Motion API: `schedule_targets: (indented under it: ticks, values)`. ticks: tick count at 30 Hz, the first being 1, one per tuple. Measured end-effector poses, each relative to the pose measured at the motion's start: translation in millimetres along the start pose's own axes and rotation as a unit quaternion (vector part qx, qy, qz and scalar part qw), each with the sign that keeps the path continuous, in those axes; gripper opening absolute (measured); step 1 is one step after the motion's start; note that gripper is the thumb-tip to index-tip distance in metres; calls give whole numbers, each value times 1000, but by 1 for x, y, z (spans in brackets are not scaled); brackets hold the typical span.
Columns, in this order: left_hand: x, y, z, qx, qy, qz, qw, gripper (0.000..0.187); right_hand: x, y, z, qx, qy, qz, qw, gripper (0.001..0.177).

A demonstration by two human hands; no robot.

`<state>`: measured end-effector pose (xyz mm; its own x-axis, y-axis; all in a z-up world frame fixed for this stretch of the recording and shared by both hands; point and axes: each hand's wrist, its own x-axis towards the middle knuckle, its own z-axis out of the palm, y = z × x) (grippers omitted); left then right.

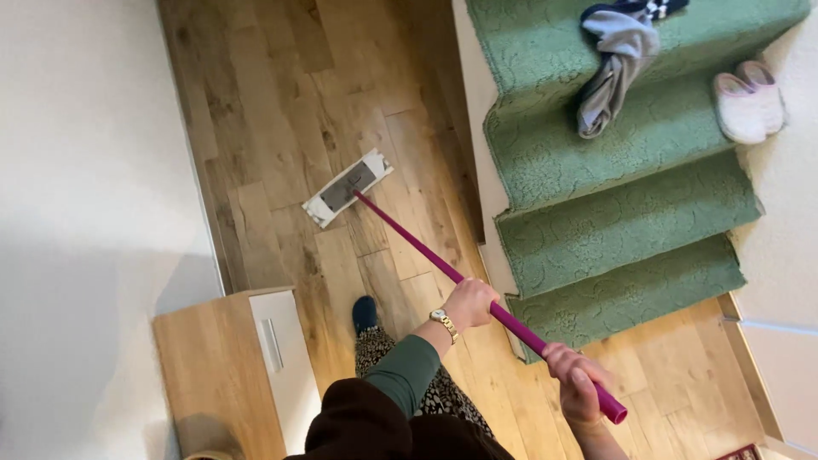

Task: The person wrings a white cloth in a bucket of soapy water, attaches it to a flat mop, and mops the wooden floor in a hallway and stair area. The person moves the mop back and forth across the floor, covering areas near a patterned rug and a green-carpeted staircase.

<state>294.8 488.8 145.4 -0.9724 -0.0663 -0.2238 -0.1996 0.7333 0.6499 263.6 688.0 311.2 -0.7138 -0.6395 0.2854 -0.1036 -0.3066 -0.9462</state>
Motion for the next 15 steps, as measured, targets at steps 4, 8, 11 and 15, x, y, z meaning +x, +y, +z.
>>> schedule_targets:
  ticks: [4,8,11,15]
  values:
    - [-6,-24,-14,8,14,5,1000,19,3,19,22,-9,4,6,1000,38]
    - [-19,-93,-28,23,68,9,997,19,13,61,74,-13,-27,-3,1000,43]
    - [-32,-147,-68,26,127,8,992,13,51,73,147,-22,-34,-64,997,42]
    - [-32,-233,-111,5,155,-34,987,16,108,95,238,15,-53,-78,995,42]
